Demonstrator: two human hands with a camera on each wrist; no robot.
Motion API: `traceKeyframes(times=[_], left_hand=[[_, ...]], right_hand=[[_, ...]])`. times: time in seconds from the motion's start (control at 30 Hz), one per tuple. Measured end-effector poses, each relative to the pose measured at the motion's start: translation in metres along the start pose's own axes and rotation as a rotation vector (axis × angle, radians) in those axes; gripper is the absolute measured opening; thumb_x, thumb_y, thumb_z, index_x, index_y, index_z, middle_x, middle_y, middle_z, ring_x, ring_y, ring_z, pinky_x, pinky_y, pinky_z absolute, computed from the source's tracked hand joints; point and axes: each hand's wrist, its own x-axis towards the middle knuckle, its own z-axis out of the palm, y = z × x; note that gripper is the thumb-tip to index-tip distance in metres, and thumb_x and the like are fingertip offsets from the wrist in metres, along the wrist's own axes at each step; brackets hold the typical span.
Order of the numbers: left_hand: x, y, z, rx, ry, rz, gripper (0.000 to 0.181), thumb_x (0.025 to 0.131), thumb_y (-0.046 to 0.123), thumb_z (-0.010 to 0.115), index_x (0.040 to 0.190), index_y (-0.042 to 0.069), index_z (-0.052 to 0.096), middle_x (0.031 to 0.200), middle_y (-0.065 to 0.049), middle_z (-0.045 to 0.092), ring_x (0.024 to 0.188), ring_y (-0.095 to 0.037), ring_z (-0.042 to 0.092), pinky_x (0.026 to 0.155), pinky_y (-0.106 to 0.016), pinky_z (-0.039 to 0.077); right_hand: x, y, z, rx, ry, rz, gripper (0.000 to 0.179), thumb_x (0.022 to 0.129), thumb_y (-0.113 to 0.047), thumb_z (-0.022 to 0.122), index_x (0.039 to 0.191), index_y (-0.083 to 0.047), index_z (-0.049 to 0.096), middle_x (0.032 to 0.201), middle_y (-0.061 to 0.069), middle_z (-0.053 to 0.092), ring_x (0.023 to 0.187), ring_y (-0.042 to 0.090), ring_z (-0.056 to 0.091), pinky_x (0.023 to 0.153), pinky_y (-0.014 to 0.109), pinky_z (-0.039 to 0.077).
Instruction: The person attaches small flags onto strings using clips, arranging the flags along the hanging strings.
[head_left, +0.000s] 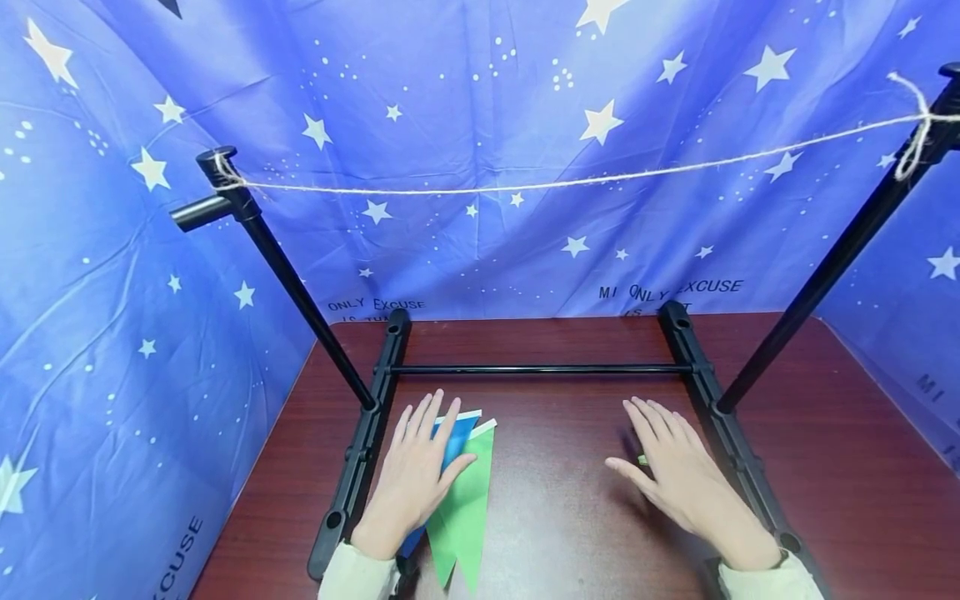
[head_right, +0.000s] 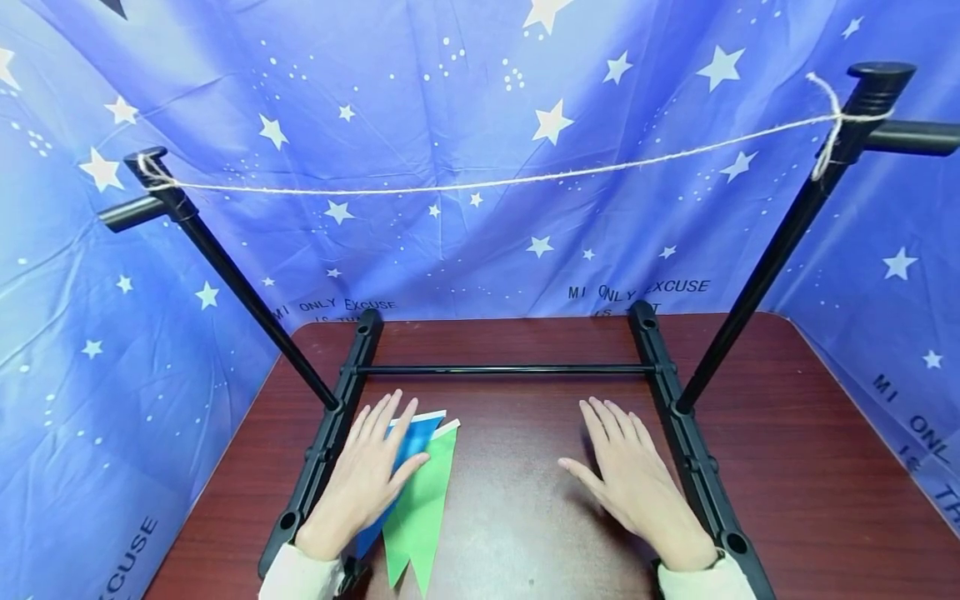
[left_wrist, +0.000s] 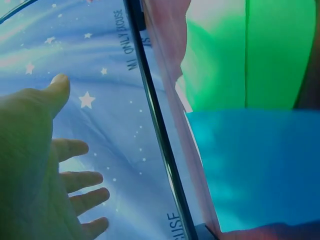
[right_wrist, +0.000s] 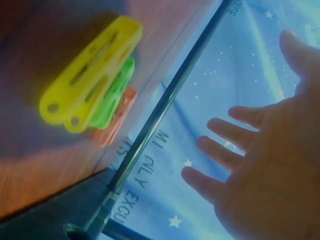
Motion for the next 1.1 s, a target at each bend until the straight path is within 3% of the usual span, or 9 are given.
traceKeyframes(times=[0.33, 0.53, 0.67, 0.87, 1.1], left_hand=[[0.005, -0.013, -0.002, -0.037, 0.078, -0.009, 0.064, 0.098, 0.047, 0.059, 0.147, 0.008, 0.046, 0.144, -0.016, 0.050, 0.133, -0.033, 0.046, 0.114, -0.051, 0.032], [0.008, -0.022, -0.002, -0.103, 0.112, -0.043, 0.059, 0.095, 0.045, 0.064, 0.141, 0.010, 0.053, 0.138, -0.012, 0.055, 0.128, -0.030, 0.050, 0.109, -0.050, 0.038], [0.011, -0.028, 0.000, -0.161, 0.146, -0.065, 0.052, 0.092, 0.043, 0.070, 0.133, 0.012, 0.060, 0.129, -0.007, 0.061, 0.119, -0.026, 0.057, 0.102, -0.047, 0.045], [0.014, -0.033, 0.003, -0.191, 0.209, -0.096, 0.044, 0.083, 0.041, 0.080, 0.118, 0.016, 0.069, 0.113, -0.002, 0.069, 0.101, -0.023, 0.064, 0.086, -0.045, 0.053], [0.020, -0.035, 0.005, -0.299, 0.194, -0.129, 0.041, 0.081, 0.038, 0.083, 0.113, 0.015, 0.071, 0.106, -0.003, 0.070, 0.098, -0.021, 0.065, 0.082, -0.042, 0.054]], right_hand=[[0.007, 0.015, -0.009, 0.023, -0.039, 0.050, 0.074, 0.093, -0.050, 0.064, 0.142, 0.002, 0.045, 0.137, 0.024, 0.051, 0.128, 0.043, 0.045, 0.103, 0.062, 0.035], [0.009, 0.024, -0.011, 0.047, 0.021, 0.012, 0.065, 0.089, -0.042, 0.073, 0.133, 0.001, 0.054, 0.122, 0.017, 0.062, 0.116, 0.037, 0.054, 0.095, 0.057, 0.043], [0.011, 0.029, -0.011, 0.032, 0.049, -0.011, 0.058, 0.082, -0.036, 0.080, 0.124, -0.001, 0.060, 0.111, 0.013, 0.065, 0.104, 0.035, 0.060, 0.087, 0.054, 0.048], [0.011, 0.036, -0.013, 0.017, 0.031, -0.023, 0.054, 0.079, -0.032, 0.083, 0.119, -0.002, 0.063, 0.111, 0.014, 0.066, 0.101, 0.034, 0.064, 0.082, 0.053, 0.052], [0.013, 0.045, -0.014, 0.003, -0.010, -0.008, 0.049, 0.080, -0.029, 0.083, 0.116, 0.000, 0.065, 0.107, 0.014, 0.066, 0.098, 0.032, 0.064, 0.079, 0.051, 0.053]])
